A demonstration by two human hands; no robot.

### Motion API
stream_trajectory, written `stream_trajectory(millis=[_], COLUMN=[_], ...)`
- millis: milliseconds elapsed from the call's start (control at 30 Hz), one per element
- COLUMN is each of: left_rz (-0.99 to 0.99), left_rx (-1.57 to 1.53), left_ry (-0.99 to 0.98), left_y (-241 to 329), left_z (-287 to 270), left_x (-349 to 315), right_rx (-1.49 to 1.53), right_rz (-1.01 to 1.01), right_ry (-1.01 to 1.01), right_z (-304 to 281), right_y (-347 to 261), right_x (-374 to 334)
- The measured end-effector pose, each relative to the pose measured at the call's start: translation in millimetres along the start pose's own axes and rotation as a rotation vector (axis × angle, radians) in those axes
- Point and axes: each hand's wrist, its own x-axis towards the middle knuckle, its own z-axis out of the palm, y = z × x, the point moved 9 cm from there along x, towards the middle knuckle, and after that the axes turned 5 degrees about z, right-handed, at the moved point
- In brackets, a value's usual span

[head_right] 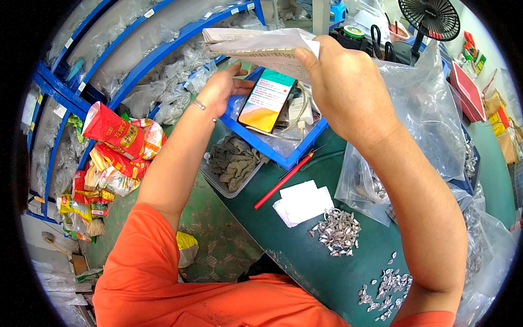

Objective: The person sorts small silver metal parts on a green table, picking them up by hand and placing them into piles or plastic bags. They occasionally move bags and papers aside to access the workspace.

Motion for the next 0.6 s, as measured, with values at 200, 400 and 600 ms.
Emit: stream_trajectory(millis=[200,400,600], left_rz=[0.012,-0.001,0.045], left_rx=[0.002,-0.028,-0.152], left_ry=[0.011,-0.002,-0.031], left_y=[4.0,5.0,4.8], left_z=[0.4,1.7,-4.4], left_x=[-4.8,-7.3,-5.8], right_rx=[0.012,0.006,0.028], right_rz=[0.004,0.039,0.033], right_ry=[-0.002,-0.016,-0.019], right_z=[2.7,5.1,6.1], right_y=[3.0,4.9,4.3], right_x=[-1.3,-1.8,-2.1])
